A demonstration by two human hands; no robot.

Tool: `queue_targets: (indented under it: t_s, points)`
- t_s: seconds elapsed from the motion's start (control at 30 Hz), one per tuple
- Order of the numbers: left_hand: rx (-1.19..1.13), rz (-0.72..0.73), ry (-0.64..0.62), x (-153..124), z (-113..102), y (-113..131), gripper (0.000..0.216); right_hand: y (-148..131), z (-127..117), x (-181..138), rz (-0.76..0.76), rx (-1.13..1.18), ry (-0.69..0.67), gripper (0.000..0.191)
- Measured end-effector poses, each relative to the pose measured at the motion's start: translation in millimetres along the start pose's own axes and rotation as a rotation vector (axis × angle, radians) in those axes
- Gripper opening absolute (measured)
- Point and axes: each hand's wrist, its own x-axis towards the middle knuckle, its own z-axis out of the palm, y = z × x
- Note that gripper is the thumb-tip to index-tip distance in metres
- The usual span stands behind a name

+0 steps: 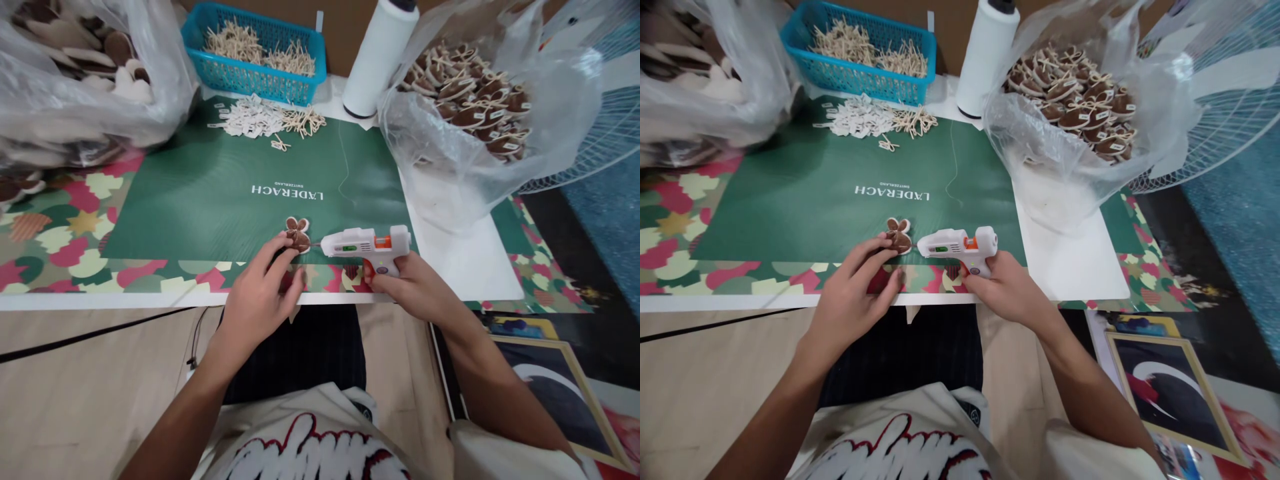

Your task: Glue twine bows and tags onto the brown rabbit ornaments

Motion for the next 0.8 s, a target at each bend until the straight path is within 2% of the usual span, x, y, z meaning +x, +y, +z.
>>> queue_targets:
  t_s: [0.43,0.53,0.67,0.8]
  points:
    - [-0.005,-0.001,0.002,0.0,0.2,0.0,0.025,0.6,1.6,-7.5,0.003,0.047,-0.003,0.005]
    - [-0.013,0.005,0.0,-0.3,0.5,-0.8,0.026,-1.8,1.5,-7.9,-0.015,0.181,-0.041,0.005]
    - [-0.007,0.01,0.003,-0.3,-0.1,-1.6,0.027,-4.5,-0.7,-1.8,-0.016,0.456,-0.089,0.017]
    - [0.008,0.019,-0.002,0.3,-0.2,-2.7,0.026,-10.0,-2.6,13.0,-0.04,0.515,-0.108,0.025]
